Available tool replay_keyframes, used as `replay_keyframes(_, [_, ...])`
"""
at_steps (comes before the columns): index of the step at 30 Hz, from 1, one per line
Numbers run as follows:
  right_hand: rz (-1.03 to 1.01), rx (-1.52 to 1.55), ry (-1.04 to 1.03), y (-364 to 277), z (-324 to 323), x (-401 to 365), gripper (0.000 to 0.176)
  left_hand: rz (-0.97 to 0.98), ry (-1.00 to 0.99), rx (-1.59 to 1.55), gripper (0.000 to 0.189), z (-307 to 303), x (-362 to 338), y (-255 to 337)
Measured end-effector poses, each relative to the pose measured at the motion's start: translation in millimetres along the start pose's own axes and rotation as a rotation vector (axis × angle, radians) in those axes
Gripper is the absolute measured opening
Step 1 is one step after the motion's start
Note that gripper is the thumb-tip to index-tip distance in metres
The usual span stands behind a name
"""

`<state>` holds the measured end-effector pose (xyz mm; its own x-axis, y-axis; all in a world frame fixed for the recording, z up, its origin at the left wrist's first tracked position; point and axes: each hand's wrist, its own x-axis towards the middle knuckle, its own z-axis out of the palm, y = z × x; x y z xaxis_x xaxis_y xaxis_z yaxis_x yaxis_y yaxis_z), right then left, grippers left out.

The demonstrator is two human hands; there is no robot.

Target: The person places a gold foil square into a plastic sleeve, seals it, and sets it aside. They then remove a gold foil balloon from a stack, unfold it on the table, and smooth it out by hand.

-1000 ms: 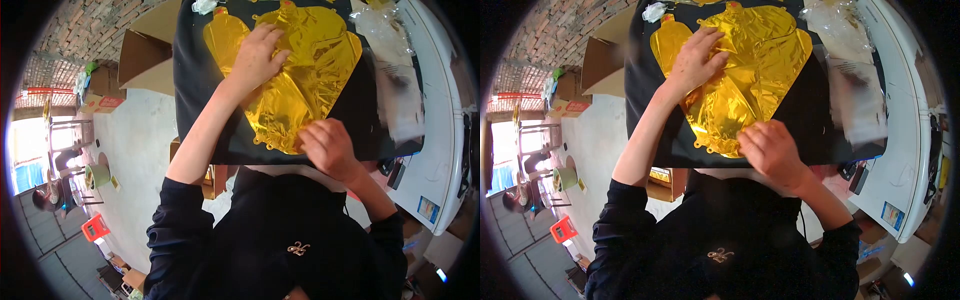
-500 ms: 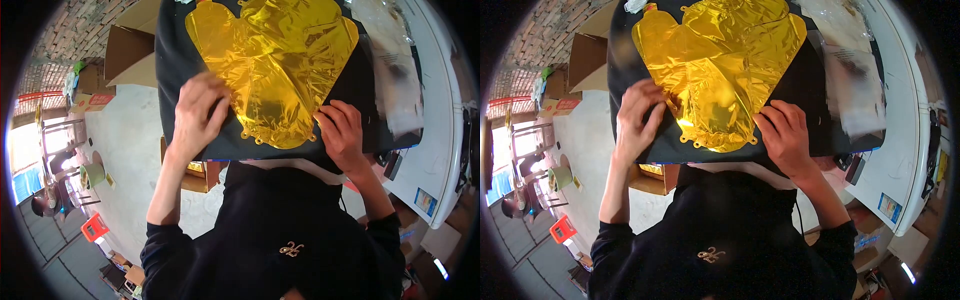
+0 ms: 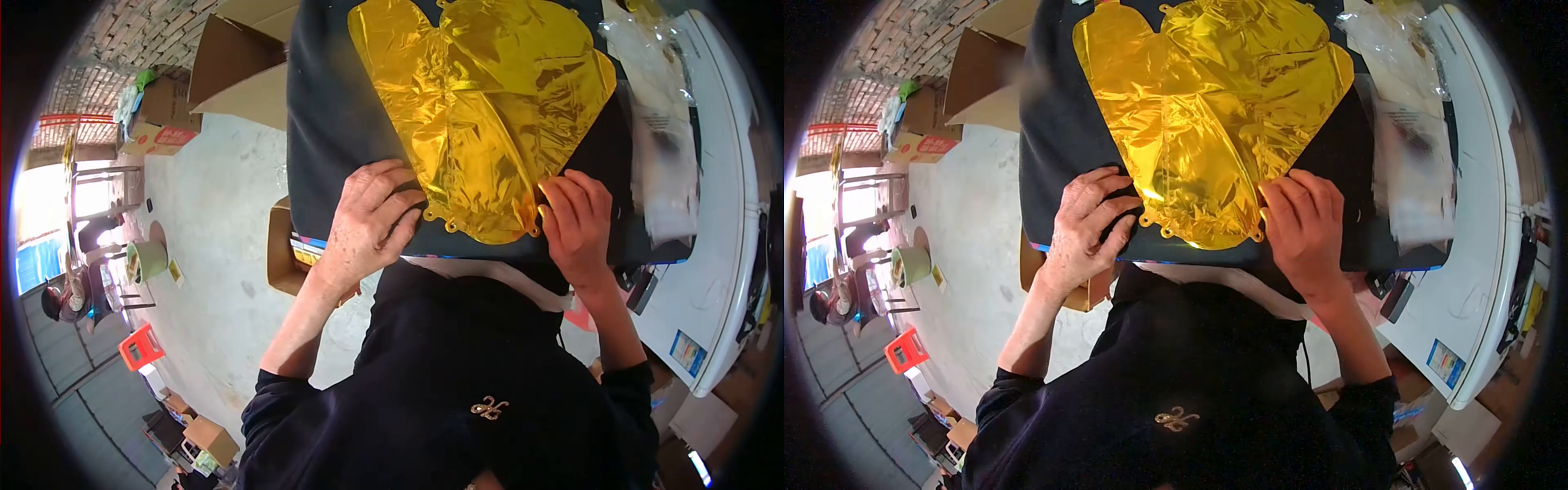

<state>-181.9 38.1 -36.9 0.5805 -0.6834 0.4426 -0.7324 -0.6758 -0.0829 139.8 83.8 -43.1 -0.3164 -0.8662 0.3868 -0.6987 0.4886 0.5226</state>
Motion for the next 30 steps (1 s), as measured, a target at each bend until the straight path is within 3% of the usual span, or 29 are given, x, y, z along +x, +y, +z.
replay_keyframes(30, [-0.046, 0.075, 0.002, -16, 3, 7, 0.034, 0.034, -0.018, 0.033, 0.026, 1, 2, -2])
